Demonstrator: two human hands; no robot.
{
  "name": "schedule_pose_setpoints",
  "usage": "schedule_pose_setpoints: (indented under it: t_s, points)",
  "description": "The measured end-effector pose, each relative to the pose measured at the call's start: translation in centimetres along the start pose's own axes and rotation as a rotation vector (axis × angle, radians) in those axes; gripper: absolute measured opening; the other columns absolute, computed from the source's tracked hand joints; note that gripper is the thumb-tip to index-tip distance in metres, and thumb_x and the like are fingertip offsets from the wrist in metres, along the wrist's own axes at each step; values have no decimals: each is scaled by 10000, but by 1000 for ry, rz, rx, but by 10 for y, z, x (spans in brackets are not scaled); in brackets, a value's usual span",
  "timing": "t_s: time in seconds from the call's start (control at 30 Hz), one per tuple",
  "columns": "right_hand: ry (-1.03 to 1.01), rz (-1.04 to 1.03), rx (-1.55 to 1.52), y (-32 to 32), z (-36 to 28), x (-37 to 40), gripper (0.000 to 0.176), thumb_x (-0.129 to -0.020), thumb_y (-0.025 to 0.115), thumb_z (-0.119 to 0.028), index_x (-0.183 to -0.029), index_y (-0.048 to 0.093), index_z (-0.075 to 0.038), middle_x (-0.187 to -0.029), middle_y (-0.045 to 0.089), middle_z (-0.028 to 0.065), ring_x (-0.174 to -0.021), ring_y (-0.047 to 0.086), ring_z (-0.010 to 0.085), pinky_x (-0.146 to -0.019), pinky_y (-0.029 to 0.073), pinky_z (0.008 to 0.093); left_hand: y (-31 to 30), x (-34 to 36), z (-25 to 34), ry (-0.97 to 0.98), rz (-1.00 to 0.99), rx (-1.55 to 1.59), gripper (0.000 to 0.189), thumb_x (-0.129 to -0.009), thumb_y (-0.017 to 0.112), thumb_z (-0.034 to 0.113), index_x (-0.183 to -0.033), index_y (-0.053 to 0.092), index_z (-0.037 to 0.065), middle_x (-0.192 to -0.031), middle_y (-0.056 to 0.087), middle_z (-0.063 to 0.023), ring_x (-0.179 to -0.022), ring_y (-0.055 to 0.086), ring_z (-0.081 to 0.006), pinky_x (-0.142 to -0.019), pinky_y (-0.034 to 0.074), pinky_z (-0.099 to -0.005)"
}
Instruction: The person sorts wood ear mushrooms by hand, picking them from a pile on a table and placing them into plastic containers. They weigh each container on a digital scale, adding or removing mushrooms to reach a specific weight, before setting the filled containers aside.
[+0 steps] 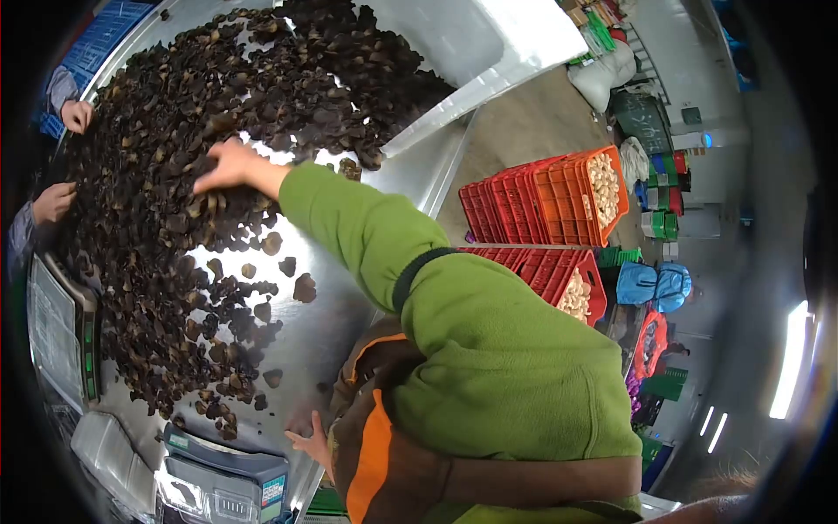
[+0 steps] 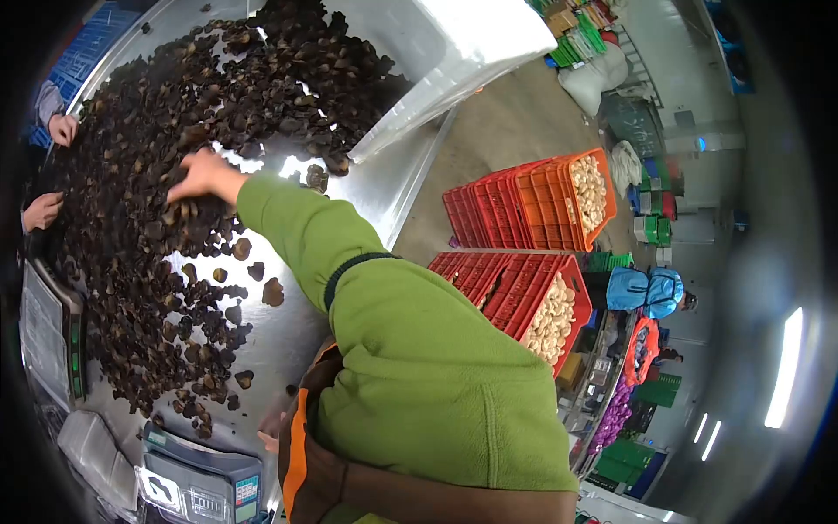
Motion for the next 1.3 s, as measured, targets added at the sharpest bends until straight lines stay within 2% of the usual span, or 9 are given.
schedule_pose_setpoints:
  t_s: [0.1, 0.27, 0.43, 0.6, 0.87, 0.97, 1.07, 1.17, 1.3]
  points:
    - [-116, -113, 223, 66, -46, 60, 814, -595, 808, -497, -1276, 543, -139, -1297, 419, 167, -1211, 377, 406, -969, 422, 503, 12, -19, -25, -6, 42, 16, 1121, -688, 727, 616, -1523, 136, 158, -1506, 71, -353, -1372, 246, -474, -1093, 278, -469]
    - [-364, -235, 215, 129, -55, 177, 884, -637, 821, -343, -1398, 399, -184, -1464, 273, 185, -1323, 250, 470, -990, 349, 638, 21, -35, -40, 67, -28, 109, 1112, -706, 712, 621, -1526, 118, 161, -1514, 15, -348, -1387, 215, -468, -1098, 266, -458]
    - [-663, -323, 479, 137, -34, 229, 523, -761, 681, -231, -1268, 555, -246, -1464, 318, 133, -1334, 309, 383, -988, 347, 634, 13, -10, -14, 67, -19, 78, 1071, -751, 707, 567, -1519, 127, 96, -1498, 112, -330, -1366, 267, -447, -1085, 277, -449]
    - [-477, -116, 126, 85, 7, 168, 204, -770, 632, -110, -945, 706, -185, -1293, 496, 108, -1120, 501, 318, -872, 494, 406, 10, -9, -5, 122, 150, 31, 1049, -754, 768, 420, -1494, 155, -3, -1301, 294, -237, -1232, 364, -377, -1046, 299, -447]
    - [-594, 436, 159, -6, -47, -4, 352, -721, 736, -262, -1057, 688, -168, -1259, 486, 148, -1174, 432, 342, -962, 427, 425, 13, -16, -15, 149, 204, 35, 1091, -721, 789, 430, -1490, 155, -13, -1298, 286, -240, -1256, 330, -384, -1063, 281, -446]
    - [-280, 271, 245, 18, -61, -55, 791, -650, 722, -629, -1295, 570, -197, -1418, 368, 196, -1288, 334, 369, -1057, 335, 476, 11, -12, -12, 119, 165, 53, 1117, -707, 793, 451, -1496, 145, -1, -1326, 265, -254, -1280, 310, -396, -1080, 261, -440]
    - [-258, -41, 277, 85, -95, -29, 924, -610, 676, -738, -1337, 528, -187, -1441, 323, 224, -1335, 242, 421, -1071, 261, 589, 13, -11, -9, 104, 147, 73, 1134, -702, 792, 466, -1502, 128, 12, -1389, 211, -282, -1314, 283, -408, -1098, 242, -430]
    - [-566, -187, 276, 138, -113, 52, 625, -628, 756, -551, -1143, 648, -213, -1349, 408, 175, -1283, 303, 372, -998, 315, 594, 11, -8, -5, 95, 134, 67, 1138, -705, 789, 468, -1504, 116, 15, -1442, 145, -301, -1344, 252, -409, -1110, 228, -419]
    - [-948, 67, 182, 124, -102, 174, 385, -586, 768, -156, -954, 658, -172, -1178, 509, 104, -1156, 429, 311, -866, 370, 476, 12, -9, -6, 83, 104, 68, 1135, -712, 787, 462, -1499, 115, -4, -1427, 170, -303, -1344, 241, -406, -1111, 217, -421]
Point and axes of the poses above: each hand's wrist, its own x-axis away from the middle knuckle, its own y-axis out of the palm, z = x × y, the point moved 9 cm from there along -x, towards the middle knuckle
